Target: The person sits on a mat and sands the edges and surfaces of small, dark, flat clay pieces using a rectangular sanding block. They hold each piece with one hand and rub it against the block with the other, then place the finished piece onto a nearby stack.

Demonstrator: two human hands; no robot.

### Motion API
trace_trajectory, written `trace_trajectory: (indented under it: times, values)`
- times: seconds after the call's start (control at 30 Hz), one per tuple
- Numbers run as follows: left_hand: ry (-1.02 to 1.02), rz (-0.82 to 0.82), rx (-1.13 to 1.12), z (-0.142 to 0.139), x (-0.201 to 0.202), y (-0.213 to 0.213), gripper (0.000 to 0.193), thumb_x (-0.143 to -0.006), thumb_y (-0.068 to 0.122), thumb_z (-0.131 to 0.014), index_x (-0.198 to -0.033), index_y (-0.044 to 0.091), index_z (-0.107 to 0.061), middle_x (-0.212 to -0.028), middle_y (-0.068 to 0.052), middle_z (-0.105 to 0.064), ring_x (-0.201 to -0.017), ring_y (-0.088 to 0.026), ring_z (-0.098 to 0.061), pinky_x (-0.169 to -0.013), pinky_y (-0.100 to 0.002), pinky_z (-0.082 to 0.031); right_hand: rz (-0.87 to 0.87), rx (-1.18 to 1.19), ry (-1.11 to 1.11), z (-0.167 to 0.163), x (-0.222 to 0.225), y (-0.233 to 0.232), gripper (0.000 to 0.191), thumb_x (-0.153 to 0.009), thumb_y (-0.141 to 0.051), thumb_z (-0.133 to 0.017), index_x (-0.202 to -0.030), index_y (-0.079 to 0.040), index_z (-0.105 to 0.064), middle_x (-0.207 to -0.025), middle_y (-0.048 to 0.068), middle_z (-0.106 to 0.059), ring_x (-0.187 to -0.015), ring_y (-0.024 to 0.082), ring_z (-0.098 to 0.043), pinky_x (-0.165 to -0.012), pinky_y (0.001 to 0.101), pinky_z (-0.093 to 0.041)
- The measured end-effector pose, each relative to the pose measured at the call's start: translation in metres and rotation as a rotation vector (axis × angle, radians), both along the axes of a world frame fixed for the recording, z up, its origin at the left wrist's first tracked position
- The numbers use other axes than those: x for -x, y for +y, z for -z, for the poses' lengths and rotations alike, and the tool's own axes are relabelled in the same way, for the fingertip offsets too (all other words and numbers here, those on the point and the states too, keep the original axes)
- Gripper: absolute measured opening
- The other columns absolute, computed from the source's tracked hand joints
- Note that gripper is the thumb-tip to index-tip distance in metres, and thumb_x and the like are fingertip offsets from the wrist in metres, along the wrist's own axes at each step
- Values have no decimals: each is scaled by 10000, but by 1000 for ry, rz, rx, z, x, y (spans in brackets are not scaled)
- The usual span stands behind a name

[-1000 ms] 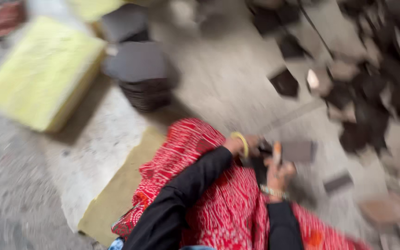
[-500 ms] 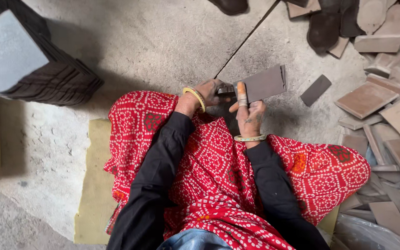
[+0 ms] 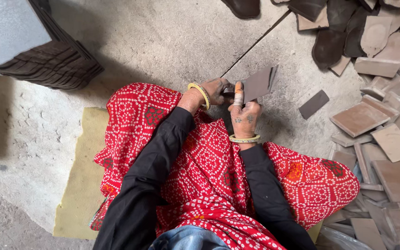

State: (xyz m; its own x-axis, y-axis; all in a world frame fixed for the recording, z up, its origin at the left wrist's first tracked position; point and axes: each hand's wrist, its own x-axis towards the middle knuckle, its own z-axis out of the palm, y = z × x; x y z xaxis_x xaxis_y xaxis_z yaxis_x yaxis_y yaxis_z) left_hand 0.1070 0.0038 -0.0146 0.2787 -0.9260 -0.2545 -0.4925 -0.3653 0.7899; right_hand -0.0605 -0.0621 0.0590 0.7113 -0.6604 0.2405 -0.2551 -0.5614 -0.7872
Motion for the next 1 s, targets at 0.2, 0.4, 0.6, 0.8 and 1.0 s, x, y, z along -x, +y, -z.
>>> trace_trajectory:
  times: [0.2, 0.4, 0.6, 0.8, 1.0]
  values:
    - [-8, -23, 33, -7, -1, 3, 629, -758, 173, -757, -1350, 113, -552, -1270, -162, -649, -1236, -350, -604, -1065, -417, -488, 3, -15, 62, 3, -1, -9, 390, -1012, -195, -660, -671, -7, -680, -527, 66, -659, -451, 147, -639, -499, 303, -505]
    - [157, -75, -76, -17, 5, 3, 543, -845, 329, -764, -1313, 104, -607, -1227, -153, -707, -1214, -321, -670, -1046, -412, -534, 69, -373, 42, -4, 0, -21, 317, -1003, -231, -687, -774, -60, -550, -571, 55, -662, -426, 104, -514, -405, 285, -391]
    - [-102, -20, 73, -3, 14, -2, 618, -745, 164, -771, -1329, 70, -590, -1270, -206, -653, -1239, -399, -589, -1061, -441, -483, -24, -343, -28, 14, 5, -25, 338, -1003, -252, -675, -738, -64, -582, -600, 57, -683, -490, 94, -604, -495, 260, -472]
    - [-2, -30, 103, -5, 6, -5, 520, -716, 196, -769, -1202, 51, -652, -1084, -197, -740, -1031, -349, -724, -862, -414, -590, -57, -6, 74, 44, 0, -35, 470, -920, -230, -730, -547, -30, -524, -520, 132, -618, -446, 228, -593, -495, 392, -461]
    - [22, -84, 137, -15, 9, -7, 487, -728, 189, -726, -1191, 47, -672, -1062, -201, -754, -1006, -325, -737, -845, -417, -589, 64, -163, 170, 32, -12, -30, 524, -1013, -320, -682, -616, -10, -538, -515, 110, -627, -432, 215, -596, -457, 381, -439]
